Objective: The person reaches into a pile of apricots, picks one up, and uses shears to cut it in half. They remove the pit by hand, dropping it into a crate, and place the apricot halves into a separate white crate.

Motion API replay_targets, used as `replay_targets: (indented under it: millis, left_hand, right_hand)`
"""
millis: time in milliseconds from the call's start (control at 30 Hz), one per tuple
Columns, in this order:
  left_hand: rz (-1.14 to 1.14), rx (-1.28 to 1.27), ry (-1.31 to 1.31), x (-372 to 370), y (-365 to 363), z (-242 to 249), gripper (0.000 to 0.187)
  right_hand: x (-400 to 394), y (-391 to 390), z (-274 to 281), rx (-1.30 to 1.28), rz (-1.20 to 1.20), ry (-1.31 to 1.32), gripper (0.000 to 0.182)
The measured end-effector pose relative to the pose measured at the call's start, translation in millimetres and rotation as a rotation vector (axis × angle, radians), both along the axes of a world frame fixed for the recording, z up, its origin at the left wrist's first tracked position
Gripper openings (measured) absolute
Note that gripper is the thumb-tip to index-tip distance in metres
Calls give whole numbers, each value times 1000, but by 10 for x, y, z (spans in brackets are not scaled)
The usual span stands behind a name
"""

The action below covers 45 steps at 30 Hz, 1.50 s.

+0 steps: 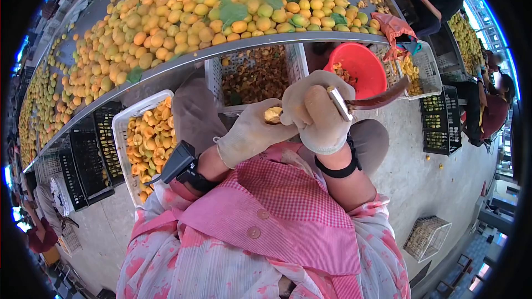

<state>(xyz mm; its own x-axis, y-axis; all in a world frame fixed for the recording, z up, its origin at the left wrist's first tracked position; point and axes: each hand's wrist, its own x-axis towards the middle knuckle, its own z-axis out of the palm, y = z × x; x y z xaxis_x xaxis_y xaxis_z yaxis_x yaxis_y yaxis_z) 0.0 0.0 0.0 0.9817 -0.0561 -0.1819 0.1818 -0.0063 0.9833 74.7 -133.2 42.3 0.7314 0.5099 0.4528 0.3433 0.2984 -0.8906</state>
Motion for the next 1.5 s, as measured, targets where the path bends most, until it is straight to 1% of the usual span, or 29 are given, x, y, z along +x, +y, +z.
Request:
replay_targets:
  millis: [67,200,233,300,333,367,433,467,600,667,700,733,767,833,900,967,1033,1067,1100,1133,1167,1200,1233,1300,1333,1367,1433,1467,1500]
  left_hand:
    - [-23,35,-30,-2,-11,51,34]
    - [-42,16,-64,-13,-17,39,32]
    - [-68,39,-46,-5,-3,80,31]
    - [-95,58,-23,-6,16,73,30]
    - [-121,32,-31,-6,31,43,30]
    - [-147,7,-41,-7,39,26,29]
    - [-134,12,-46,-12,18,17,30]
    - [-118,16,-56,-13,9,10,30]
    - [-127,-21,-86,-23,16,-65,31]
    - [-169,32,-178,-26,46,-83,32]
    - [-169,32,-177,-20,59,-49,32]
    - [-206,21,-96,-12,72,14,33]
    - [-242,8,-15,-12,80,45,35]
    - [-242,-27,-26,-32,90,29,37]
    - [-242,-64,-38,-34,92,43,38]
    - [-244,-55,-10,-18,112,104,34]
    - [-240,-99,13,-18,144,43,34]
    - [-235,-146,36,-20,163,18,34]
    - [-222,-141,35,-23,159,18,34]
    - [-122,-214,147,-30,126,20,36]
    - [-11,-287,254,-41,103,15,39]
    - [-13,-246,244,-58,97,-48,38]
    - [40,-370,285,-50,72,-92,32]
    - [-58,-475,191,-49,149,-198,29]
    - [-12,-466,183,-65,179,-224,29]
    - [20,-502,189,-89,195,-233,27]
    - [79,-541,174,-76,223,-285,26]
    - [114,-544,189,-71,242,-315,27]
    - [146,-548,203,-69,272,-333,27]
  right_hand:
    - [23,14,34,-116,-19,-300,27]
    - [-1,79,28,-114,-108,-312,30]
    - [19,65,37,-99,-37,-163,29]
    - [68,-3,41,-72,104,138,34]
    - [119,-69,24,-93,152,319,11]
    - [98,-57,-20,-94,152,322,11]
    - [16,54,-14,162,219,492,38]
    - [16,53,-25,162,218,494,38]
    - [54,35,-120,61,177,300,39]
    - [95,38,-164,38,164,252,40]
    - [131,45,-186,240,299,470,39]
    - [151,49,-206,444,433,687,38]
    - [150,52,-224,444,433,688,38]
    - [138,67,-254,601,480,924,35]
    - [136,72,-261,604,463,931,33]
    - [146,80,-275,605,453,937,32]
    - [169,100,-284,565,370,912,32]
    - [171,108,-278,565,380,912,32]
    - [151,120,-260,531,323,888,32]
    - [126,142,-255,495,273,867,32]
    - [125,158,-277,522,278,837,34]
    - [149,154,-305,546,287,798,36]
    - [189,154,-329,574,306,762,37]
    - [250,104,-324,555,194,731,39]
    - [256,67,-296,530,130,744,39]
    - [231,40,-247,502,60,757,39]
    - [147,50,-137,217,-103,700,37]
    - [96,63,-151,67,-155,684,33]
    - [44,101,-183,60,-127,684,33]
